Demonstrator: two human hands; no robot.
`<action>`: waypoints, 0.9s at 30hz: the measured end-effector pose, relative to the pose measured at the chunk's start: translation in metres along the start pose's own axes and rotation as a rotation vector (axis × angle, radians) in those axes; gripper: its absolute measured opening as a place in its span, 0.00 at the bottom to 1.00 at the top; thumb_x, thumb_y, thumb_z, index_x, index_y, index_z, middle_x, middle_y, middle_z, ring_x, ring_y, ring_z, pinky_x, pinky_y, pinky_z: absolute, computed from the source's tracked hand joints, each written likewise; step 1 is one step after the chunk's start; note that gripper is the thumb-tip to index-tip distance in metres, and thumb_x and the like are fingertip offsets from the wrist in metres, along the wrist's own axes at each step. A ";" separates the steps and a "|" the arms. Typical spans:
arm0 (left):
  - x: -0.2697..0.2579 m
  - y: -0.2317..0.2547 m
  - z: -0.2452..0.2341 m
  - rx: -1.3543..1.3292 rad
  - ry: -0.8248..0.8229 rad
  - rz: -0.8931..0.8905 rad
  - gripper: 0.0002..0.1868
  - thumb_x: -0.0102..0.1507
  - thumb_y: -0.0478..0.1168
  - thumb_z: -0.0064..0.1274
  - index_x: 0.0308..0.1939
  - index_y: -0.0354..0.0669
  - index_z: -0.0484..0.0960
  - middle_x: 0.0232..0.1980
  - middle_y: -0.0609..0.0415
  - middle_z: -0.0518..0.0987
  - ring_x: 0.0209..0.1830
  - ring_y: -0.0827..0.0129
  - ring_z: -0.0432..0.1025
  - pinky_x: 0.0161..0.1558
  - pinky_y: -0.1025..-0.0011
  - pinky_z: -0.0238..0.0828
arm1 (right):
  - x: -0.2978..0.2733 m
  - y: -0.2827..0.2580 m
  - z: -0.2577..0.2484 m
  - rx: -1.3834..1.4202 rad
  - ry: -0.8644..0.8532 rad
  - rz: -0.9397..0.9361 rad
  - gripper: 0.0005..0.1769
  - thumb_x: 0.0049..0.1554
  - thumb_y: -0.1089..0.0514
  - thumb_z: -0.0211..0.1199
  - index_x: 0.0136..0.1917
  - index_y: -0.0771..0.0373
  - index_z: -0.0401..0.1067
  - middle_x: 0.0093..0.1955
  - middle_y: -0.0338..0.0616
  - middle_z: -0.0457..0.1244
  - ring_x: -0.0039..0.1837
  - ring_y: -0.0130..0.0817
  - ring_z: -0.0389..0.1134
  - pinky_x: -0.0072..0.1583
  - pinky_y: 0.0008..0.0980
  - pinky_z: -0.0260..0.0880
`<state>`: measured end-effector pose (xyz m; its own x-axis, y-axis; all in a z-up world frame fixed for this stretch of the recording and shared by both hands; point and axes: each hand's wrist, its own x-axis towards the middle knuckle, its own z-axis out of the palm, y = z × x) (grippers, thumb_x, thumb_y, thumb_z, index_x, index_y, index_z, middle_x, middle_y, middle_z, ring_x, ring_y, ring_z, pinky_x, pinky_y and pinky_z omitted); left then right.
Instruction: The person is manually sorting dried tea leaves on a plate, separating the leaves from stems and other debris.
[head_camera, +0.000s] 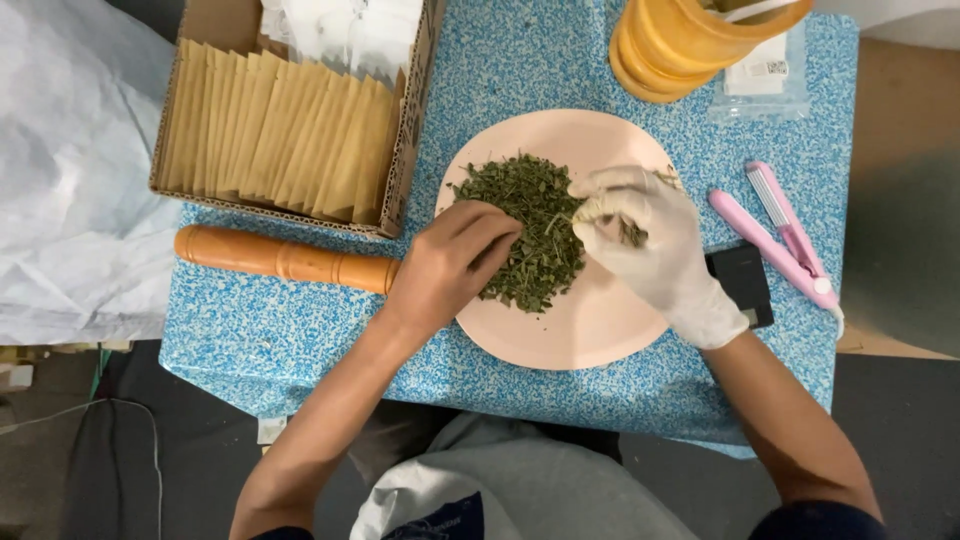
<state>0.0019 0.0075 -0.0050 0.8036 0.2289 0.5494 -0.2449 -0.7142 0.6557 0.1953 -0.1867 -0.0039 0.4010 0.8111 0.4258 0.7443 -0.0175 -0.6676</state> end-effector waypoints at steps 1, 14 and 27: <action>0.002 -0.001 -0.001 0.003 -0.001 0.002 0.06 0.71 0.29 0.62 0.52 0.38 0.89 0.45 0.47 0.85 0.40 0.59 0.82 0.42 0.64 0.86 | 0.002 -0.002 0.001 0.002 0.003 -0.002 0.10 0.56 0.66 0.80 0.51 0.66 0.84 0.61 0.55 0.73 0.54 0.45 0.76 0.52 0.36 0.77; -0.005 -0.004 0.023 0.290 0.085 0.343 0.21 0.66 0.42 0.72 0.62 0.46 0.88 0.55 0.46 0.86 0.44 0.57 0.82 0.46 0.63 0.82 | -0.001 -0.042 0.014 0.234 0.088 -0.045 0.05 0.56 0.71 0.78 0.44 0.70 0.82 0.57 0.57 0.73 0.58 0.49 0.78 0.54 0.38 0.79; -0.009 -0.006 0.024 0.256 0.122 0.369 0.08 0.67 0.33 0.68 0.51 0.43 0.92 0.46 0.49 0.89 0.39 0.60 0.82 0.42 0.67 0.82 | -0.002 -0.047 0.019 0.206 0.088 -0.008 0.04 0.54 0.72 0.76 0.43 0.69 0.83 0.57 0.55 0.74 0.57 0.48 0.77 0.53 0.36 0.79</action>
<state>0.0097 -0.0063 -0.0262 0.6144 -0.0065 0.7890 -0.3485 -0.8994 0.2640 0.1501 -0.1764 0.0153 0.4471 0.7563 0.4776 0.6264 0.1165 -0.7708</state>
